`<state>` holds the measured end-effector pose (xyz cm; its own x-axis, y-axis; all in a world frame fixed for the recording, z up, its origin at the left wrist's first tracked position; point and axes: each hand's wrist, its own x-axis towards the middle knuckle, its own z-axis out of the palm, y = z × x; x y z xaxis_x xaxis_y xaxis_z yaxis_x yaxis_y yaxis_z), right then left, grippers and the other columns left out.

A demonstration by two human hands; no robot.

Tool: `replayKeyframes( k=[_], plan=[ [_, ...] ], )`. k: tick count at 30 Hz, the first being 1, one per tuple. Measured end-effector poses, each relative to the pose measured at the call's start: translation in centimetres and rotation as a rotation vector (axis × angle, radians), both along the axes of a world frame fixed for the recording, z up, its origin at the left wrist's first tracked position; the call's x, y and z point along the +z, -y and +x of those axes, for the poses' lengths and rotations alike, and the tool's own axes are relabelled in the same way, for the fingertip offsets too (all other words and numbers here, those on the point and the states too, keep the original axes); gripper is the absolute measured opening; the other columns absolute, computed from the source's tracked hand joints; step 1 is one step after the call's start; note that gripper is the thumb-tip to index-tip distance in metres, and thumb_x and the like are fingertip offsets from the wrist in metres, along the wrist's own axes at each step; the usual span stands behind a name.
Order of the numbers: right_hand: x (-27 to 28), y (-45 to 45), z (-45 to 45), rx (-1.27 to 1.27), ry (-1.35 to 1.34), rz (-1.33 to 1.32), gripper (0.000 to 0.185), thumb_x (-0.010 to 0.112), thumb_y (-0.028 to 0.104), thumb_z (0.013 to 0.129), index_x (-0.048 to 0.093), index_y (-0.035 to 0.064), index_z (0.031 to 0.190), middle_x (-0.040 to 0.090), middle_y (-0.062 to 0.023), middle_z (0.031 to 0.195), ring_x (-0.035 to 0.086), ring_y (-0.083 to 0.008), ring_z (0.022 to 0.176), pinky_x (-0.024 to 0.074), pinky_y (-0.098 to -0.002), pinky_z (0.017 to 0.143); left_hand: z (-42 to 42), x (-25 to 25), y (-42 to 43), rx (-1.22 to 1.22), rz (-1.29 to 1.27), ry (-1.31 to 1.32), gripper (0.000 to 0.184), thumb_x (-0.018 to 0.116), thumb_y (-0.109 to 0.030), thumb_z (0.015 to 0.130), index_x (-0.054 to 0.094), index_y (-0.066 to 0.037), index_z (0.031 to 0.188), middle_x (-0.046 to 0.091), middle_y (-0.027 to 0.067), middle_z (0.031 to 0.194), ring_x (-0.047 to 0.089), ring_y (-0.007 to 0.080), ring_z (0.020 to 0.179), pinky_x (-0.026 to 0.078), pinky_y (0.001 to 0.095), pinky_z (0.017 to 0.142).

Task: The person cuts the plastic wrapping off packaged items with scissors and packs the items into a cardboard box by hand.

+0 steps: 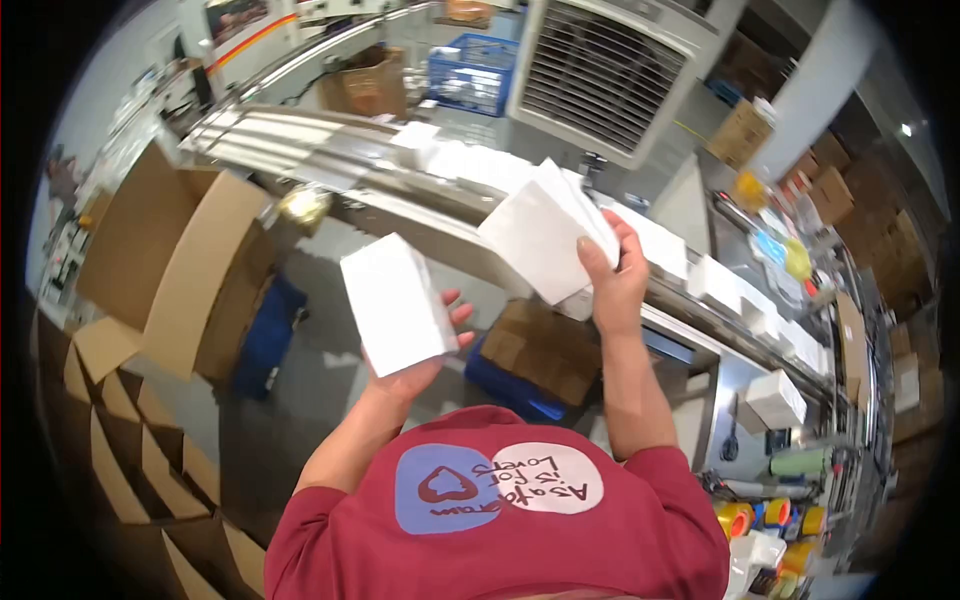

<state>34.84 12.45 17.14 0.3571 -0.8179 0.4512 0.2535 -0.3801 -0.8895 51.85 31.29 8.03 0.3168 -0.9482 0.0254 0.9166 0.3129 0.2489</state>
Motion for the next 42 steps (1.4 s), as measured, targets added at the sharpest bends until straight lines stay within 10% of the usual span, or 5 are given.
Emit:
replayKeyframes(
  k=[8, 16, 32, 39, 42],
  plan=[
    [-5.7, -15.8, 18.0, 0.624, -0.029, 0.032, 0.076, 0.074, 0.028, 0.080, 0.030, -0.0016, 0.134, 0.043, -0.0112, 0.127, 0.046, -0.0186, 0.115, 0.0394, -0.0325, 0.097, 10.3, 2.3, -11.7, 0.509, -0.001, 0.125, 0.074, 0.043, -0.060, 0.084, 0.030, -0.017, 0.143, 0.037, 0.0098, 0.143, 0.033, 0.0359, 0.132, 0.025, 0.0619, 0.103],
    [-3.4, -18.7, 31.5, 1.318, -0.659, 0.362, 0.055, 0.054, 0.033, 0.093, 0.037, 0.0042, 0.137, 0.049, -0.0083, 0.128, 0.049, -0.0150, 0.112, 0.0402, -0.0324, 0.094, 15.8, -2.8, -21.6, 0.716, -0.034, 0.199, 0.065, 0.040, -0.055, 0.090, 0.038, -0.013, 0.139, 0.043, 0.0082, 0.139, 0.043, 0.0301, 0.127, 0.037, 0.0496, 0.102],
    [-14.1, -14.4, 53.0, 1.923, -0.470, 1.160, 0.072, 0.070, 0.035, 0.076, 0.041, 0.0004, 0.133, 0.054, -0.0132, 0.124, 0.056, -0.0223, 0.109, 0.0443, -0.0361, 0.094, 29.6, -1.5, -17.5, 1.116, 0.105, 0.095, 0.055, 0.036, -0.045, 0.094, 0.042, -0.008, 0.134, 0.053, 0.0113, 0.127, 0.054, 0.0296, 0.114, 0.046, 0.0448, 0.095],
    [-8.4, -15.5, 57.7, 1.472, -0.426, -0.171, 0.092, 0.072, 0.039, 0.073, 0.027, -0.0031, 0.140, 0.042, -0.0226, 0.129, 0.041, -0.0285, 0.121, 0.0337, -0.0366, 0.102, 35.1, -4.4, -15.5, 1.217, 0.627, 0.427, 0.055, 0.054, -0.042, 0.088, 0.044, -0.010, 0.132, 0.052, 0.0117, 0.126, 0.052, 0.0259, 0.114, 0.045, 0.0406, 0.094],
    [-4.8, -16.6, 59.1, 1.507, -0.360, -0.403, 0.102, 0.074, 0.044, 0.069, 0.020, -0.0017, 0.143, 0.038, -0.0262, 0.129, 0.035, -0.0353, 0.121, 0.0310, -0.0430, 0.103, 37.3, -3.2, -15.2, 1.094, 0.161, 0.096, 0.056, 0.052, -0.042, 0.091, 0.039, -0.010, 0.135, 0.045, 0.0115, 0.132, 0.046, 0.0260, 0.121, 0.040, 0.0428, 0.100]
  ],
)
